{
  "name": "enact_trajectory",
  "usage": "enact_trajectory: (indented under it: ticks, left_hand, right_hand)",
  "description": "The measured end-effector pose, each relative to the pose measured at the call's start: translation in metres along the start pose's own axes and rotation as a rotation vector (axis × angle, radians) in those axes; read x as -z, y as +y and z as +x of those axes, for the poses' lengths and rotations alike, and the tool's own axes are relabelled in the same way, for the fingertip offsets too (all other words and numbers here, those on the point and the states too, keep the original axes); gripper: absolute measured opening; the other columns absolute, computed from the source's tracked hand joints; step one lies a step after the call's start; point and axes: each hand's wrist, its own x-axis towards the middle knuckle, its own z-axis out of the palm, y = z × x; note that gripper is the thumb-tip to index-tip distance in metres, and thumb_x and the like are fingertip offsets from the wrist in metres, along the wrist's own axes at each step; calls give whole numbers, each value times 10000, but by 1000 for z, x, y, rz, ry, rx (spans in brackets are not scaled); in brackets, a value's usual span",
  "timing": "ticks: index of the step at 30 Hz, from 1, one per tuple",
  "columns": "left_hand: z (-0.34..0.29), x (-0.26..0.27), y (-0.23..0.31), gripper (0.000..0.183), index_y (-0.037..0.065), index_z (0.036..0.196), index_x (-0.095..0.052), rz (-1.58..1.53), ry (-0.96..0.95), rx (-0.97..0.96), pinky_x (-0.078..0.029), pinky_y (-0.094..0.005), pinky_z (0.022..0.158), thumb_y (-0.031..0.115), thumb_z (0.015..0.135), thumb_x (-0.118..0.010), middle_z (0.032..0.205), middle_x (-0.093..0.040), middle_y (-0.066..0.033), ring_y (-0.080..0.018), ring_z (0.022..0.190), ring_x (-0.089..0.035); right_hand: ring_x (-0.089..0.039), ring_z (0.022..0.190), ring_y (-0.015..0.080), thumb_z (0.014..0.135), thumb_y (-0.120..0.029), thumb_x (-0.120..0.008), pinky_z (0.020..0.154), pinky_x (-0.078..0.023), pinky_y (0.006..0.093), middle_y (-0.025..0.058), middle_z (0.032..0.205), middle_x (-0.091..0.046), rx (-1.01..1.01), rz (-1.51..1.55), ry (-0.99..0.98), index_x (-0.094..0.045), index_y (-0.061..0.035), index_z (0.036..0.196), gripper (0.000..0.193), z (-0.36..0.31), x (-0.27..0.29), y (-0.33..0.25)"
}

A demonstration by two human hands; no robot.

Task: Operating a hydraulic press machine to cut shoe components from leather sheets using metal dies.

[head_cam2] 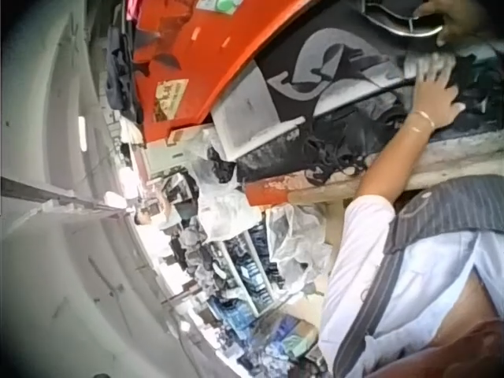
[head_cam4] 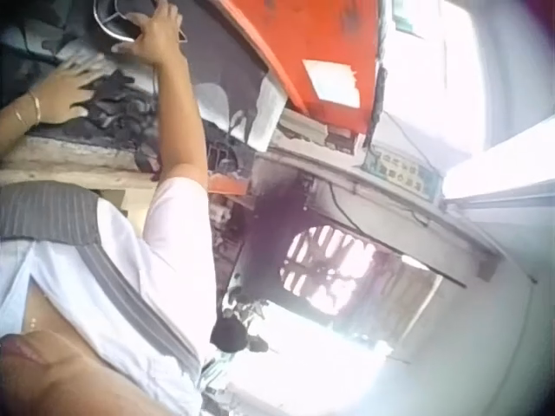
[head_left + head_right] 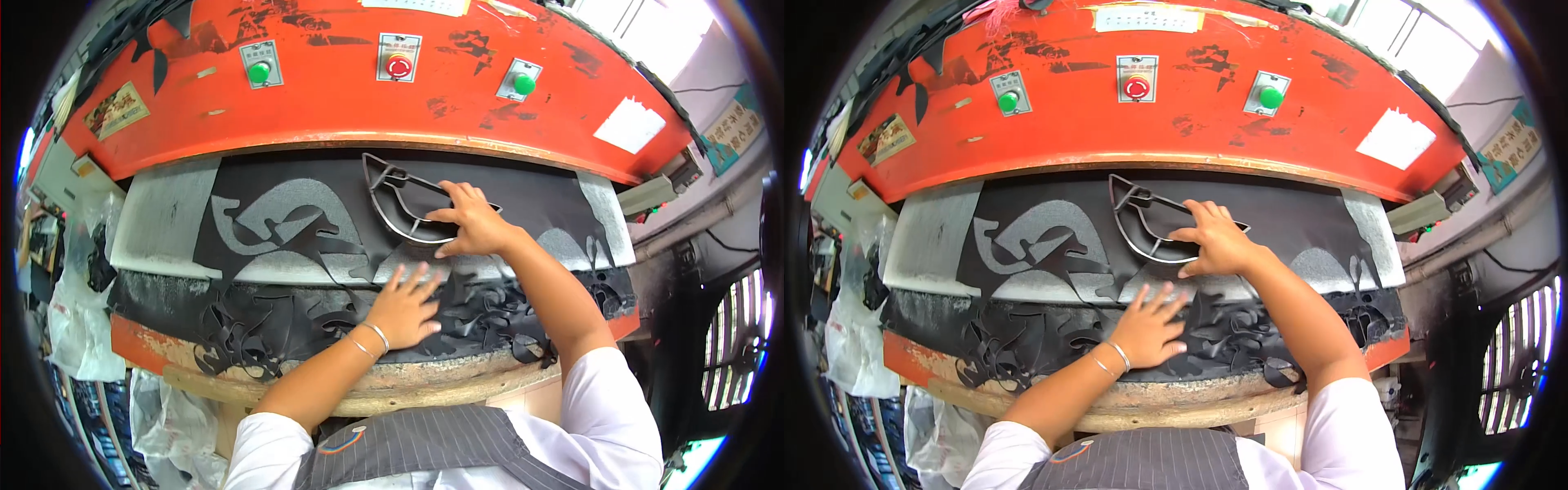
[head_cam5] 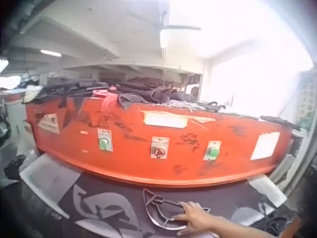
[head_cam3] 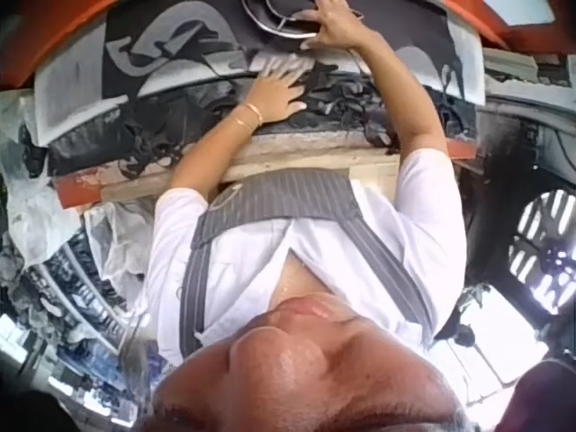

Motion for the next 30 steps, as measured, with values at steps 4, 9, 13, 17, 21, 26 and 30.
enact_trajectory:
  ticks: [4,9,13,17,21,26,30]
  left_hand:
    - [-11,-2,15,454,146,1028,-735,-195,51,-107,-158,-564,1147,532,856,-568,1297,-601,-72,-317,1399,-333]
    - [-3,22,-19,155,115,837,-687,-203,715,168,-404,-462,990,237,753,-733,986,-695,-48,-251,1044,-622]
    - [3,27,-69,228,64,1013,-623,-200,780,566,-351,-486,1011,167,810,-614,1122,-633,-136,-330,1127,-549]
    - [4,11,-95,349,79,1148,-519,-282,638,775,-218,-498,1128,142,811,-584,1309,-573,-155,-330,1318,-430]
    - [10,14,-98,319,91,1097,-492,-207,554,738,-155,-502,1159,139,797,-588,1373,-532,-178,-315,1380,-367]
    - [6,8,-94,294,98,1062,-497,-262,555,732,-153,-505,1158,135,785,-589,1339,-555,-190,-303,1373,-385]
    - [7,8,-91,282,93,1038,-509,-298,589,715,-162,-506,1154,133,771,-593,1266,-599,-194,-298,1344,-430]
  right_hand:
    - [-386,1265,414,565,-409,-865,1046,-331,480,273,1416,-378,88,8,-74,-690,-179,1165,666,39,-23,2]
    - [-385,1274,412,568,-399,-862,1072,-313,479,272,1425,-380,125,18,-67,-700,-185,1144,635,53,-29,16]
    - [-326,1343,422,563,-407,-869,1103,-264,515,275,1474,-318,159,17,-74,-667,-199,1201,701,46,-36,25]
    - [-184,1427,445,593,-405,-874,1126,-172,588,324,1511,-200,-276,-34,164,-540,-226,1341,839,21,-52,1]
    - [-192,1400,523,627,-422,-866,1135,-202,562,381,1490,-181,-583,159,277,-493,-250,1371,849,10,-69,3]
    - [-294,1350,537,634,-377,-871,1118,-291,507,386,1482,-201,-577,272,321,-567,-235,1241,694,2,-76,6]
    - [-340,1323,520,621,-323,-885,1076,-356,495,363,1491,-214,-534,240,360,-605,-175,1038,524,-1,-79,10]
